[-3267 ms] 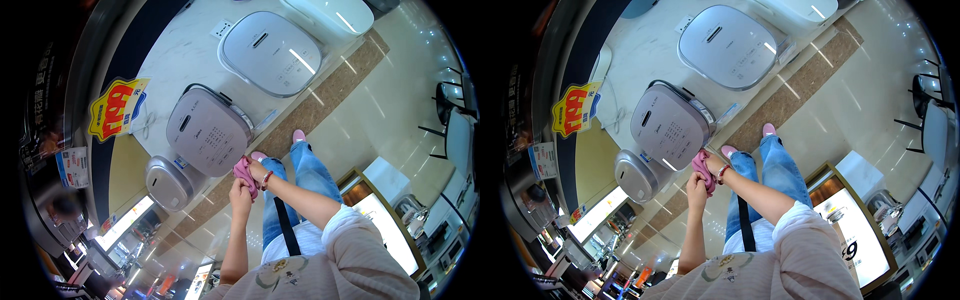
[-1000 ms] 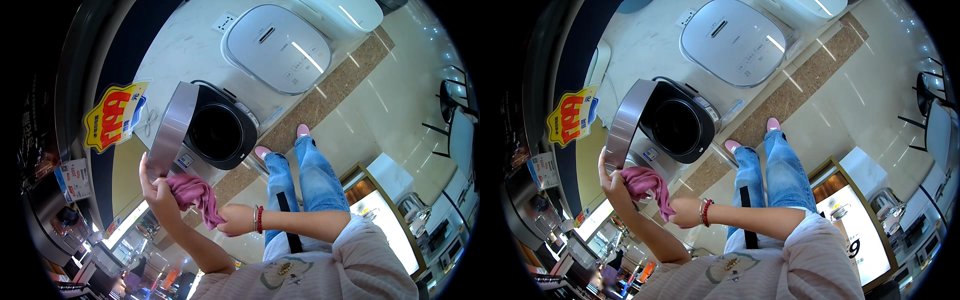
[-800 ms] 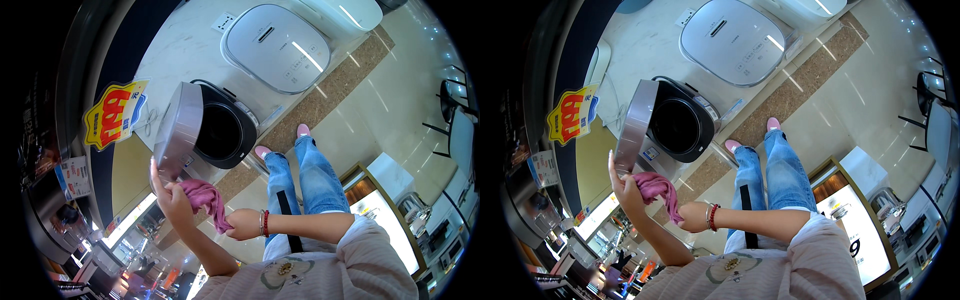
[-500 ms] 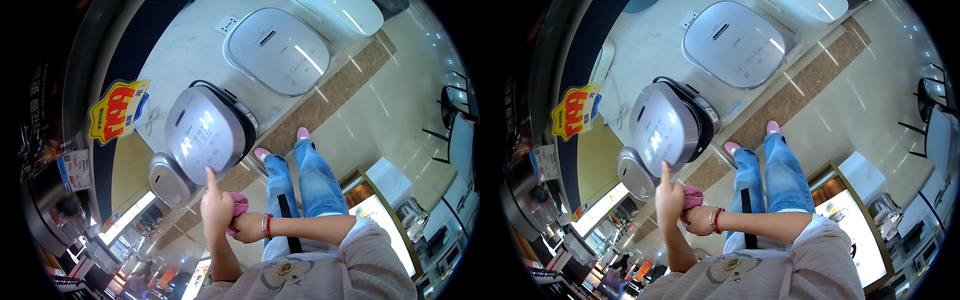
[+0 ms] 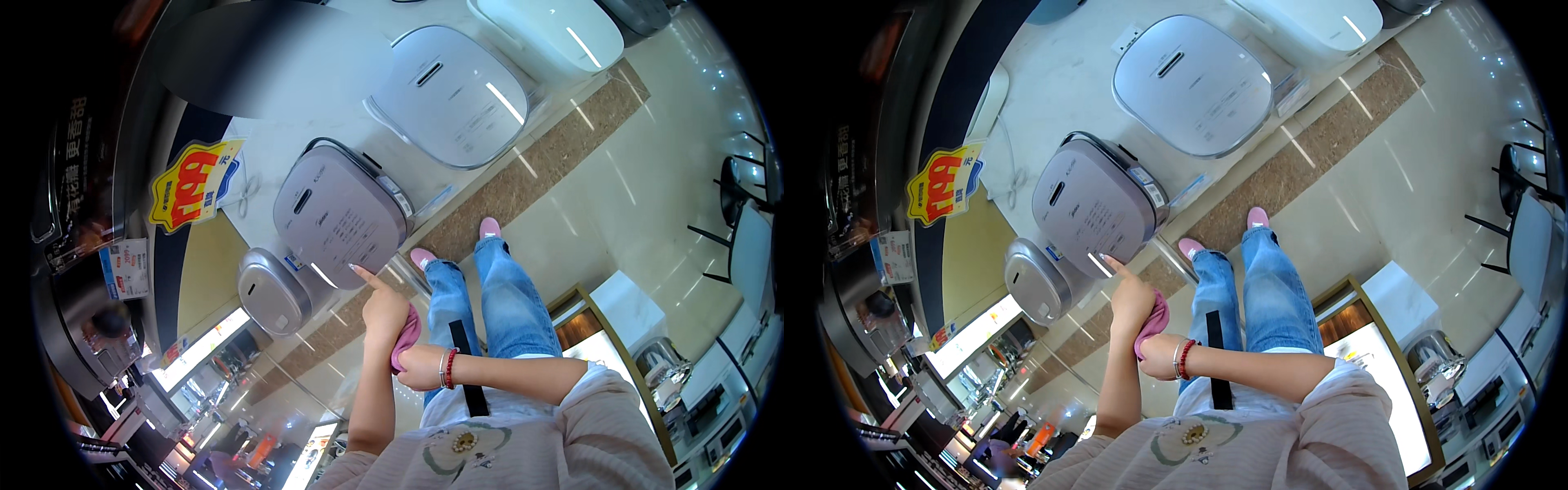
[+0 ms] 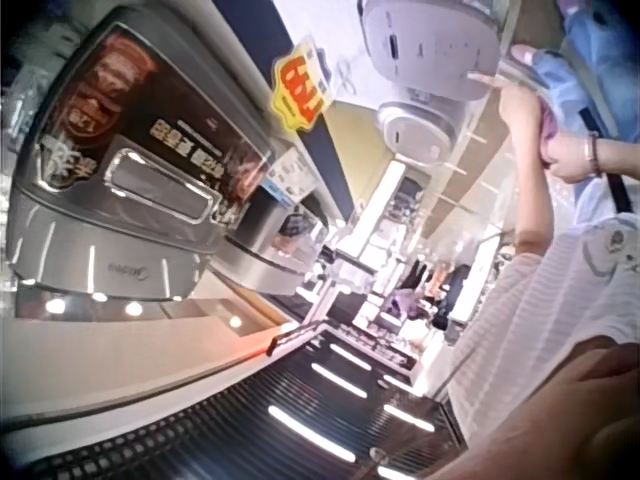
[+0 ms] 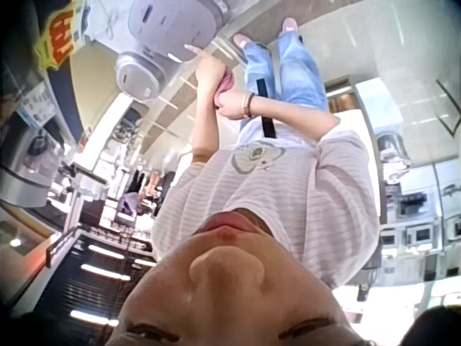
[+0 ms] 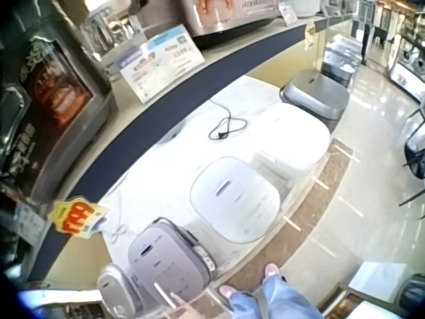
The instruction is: The person wipes the exterior surfaces of several rice cookers on a display shelf using a pink cloth. They open the lids of the appliances to wipe the interior and the inner cooking pots, then close the lids and continue wiping the exteriors of the remaining units.
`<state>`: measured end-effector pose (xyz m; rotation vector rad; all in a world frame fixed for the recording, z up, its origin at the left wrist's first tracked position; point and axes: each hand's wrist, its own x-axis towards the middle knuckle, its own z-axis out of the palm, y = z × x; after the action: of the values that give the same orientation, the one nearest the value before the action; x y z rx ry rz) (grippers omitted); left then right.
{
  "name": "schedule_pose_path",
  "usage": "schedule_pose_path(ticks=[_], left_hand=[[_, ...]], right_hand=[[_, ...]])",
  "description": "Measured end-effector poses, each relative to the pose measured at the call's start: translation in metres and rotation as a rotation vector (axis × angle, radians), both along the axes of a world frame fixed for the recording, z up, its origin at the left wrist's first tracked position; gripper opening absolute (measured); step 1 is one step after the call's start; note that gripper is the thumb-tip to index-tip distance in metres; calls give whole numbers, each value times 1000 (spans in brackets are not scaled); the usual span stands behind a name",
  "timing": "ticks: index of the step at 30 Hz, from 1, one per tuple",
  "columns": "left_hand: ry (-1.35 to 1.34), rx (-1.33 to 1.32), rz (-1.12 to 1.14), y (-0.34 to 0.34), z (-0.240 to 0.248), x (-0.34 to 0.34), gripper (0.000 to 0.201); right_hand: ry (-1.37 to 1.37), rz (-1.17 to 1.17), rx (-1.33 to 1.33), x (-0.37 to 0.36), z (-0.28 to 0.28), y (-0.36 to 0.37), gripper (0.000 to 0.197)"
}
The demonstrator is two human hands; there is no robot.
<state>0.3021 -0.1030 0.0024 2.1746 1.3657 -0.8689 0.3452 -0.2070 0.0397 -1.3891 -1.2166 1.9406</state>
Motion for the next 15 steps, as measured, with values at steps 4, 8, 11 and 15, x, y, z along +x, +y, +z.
schedule_pose_path(ticks=[4,8,11,15], left_hand=[[77,11,33,-1,-11,0,92],[136,75,49,-3,-21,1,94],[122,56,84,-2,-15,6,94],[-35,-77,287,1,0,14,88]], right_hand=[[-16,42,-35,10,2,-3,26],[-9,-12,-2,16,-5,-11,27],[-30,-22,-17,21,-8,-13,28],[-84,-55,-86,32,-20,-20,28]])
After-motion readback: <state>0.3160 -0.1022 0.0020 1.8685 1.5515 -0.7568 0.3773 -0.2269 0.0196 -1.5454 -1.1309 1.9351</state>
